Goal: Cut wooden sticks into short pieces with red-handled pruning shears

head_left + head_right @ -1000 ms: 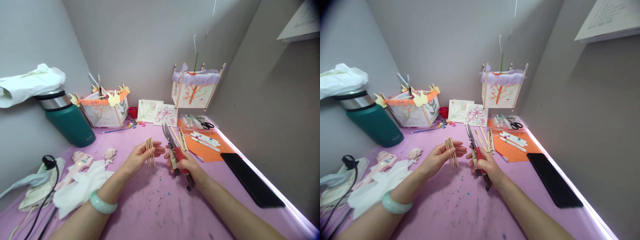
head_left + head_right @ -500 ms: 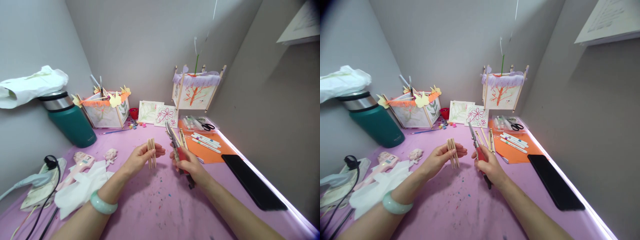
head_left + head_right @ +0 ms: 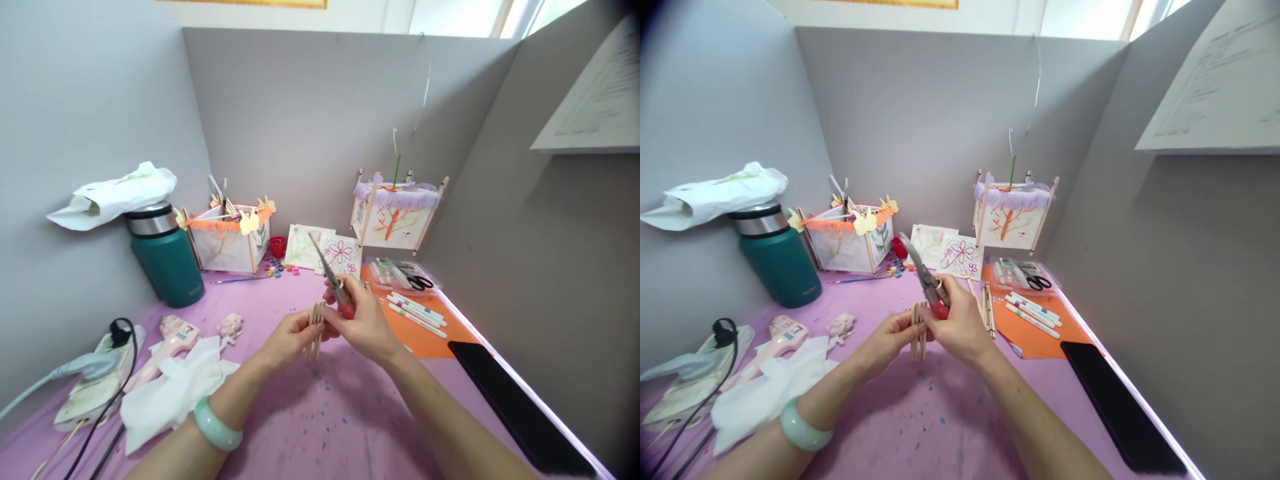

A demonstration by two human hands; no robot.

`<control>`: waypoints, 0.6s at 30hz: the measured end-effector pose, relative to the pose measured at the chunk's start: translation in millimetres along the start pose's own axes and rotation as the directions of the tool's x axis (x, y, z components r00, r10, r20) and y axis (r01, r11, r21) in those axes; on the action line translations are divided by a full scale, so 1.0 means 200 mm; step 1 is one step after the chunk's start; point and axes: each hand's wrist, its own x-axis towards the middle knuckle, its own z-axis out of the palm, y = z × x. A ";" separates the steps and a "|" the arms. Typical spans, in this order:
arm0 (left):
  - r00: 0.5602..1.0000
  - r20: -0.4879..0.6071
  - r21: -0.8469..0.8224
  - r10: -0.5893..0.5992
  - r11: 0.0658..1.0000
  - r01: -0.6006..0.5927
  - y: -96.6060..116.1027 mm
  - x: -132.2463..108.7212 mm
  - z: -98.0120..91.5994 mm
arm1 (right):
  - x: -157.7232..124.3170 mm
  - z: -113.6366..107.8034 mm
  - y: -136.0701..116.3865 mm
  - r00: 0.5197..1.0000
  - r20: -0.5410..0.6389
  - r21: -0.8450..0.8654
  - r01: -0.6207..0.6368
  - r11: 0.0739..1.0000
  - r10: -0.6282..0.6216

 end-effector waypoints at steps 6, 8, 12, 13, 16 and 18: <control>1.000 -0.015 -0.015 0.000 1.000 0.000 0.02 0.01 0.02 | 0.00 0.02 0.02 1.000 0.015 -0.108 0.024 0.994 -0.023; 1.000 -0.009 -0.021 0.009 1.000 -0.009 0.03 0.01 0.02 | 0.01 0.02 0.03 0.999 0.032 -0.100 0.027 0.995 -0.024; 0.999 0.028 -0.017 0.015 1.000 -0.014 0.02 0.01 0.01 | 0.01 0.02 0.04 0.997 0.079 -0.049 0.029 0.998 -0.026; 0.999 0.035 -0.010 0.011 1.000 -0.010 0.02 0.01 0.00 | 0.01 0.02 0.04 0.996 0.088 -0.037 0.031 0.999 -0.027; 0.999 0.052 0.013 -0.007 1.000 0.007 0.00 0.01 -0.02 | 0.01 0.02 0.04 0.993 0.108 -0.015 0.038 0.999 -0.037; 0.998 0.065 0.017 -0.017 1.000 0.016 -0.01 0.01 -0.03 | 0.01 0.01 0.04 0.992 0.117 0.003 0.050 0.999 -0.050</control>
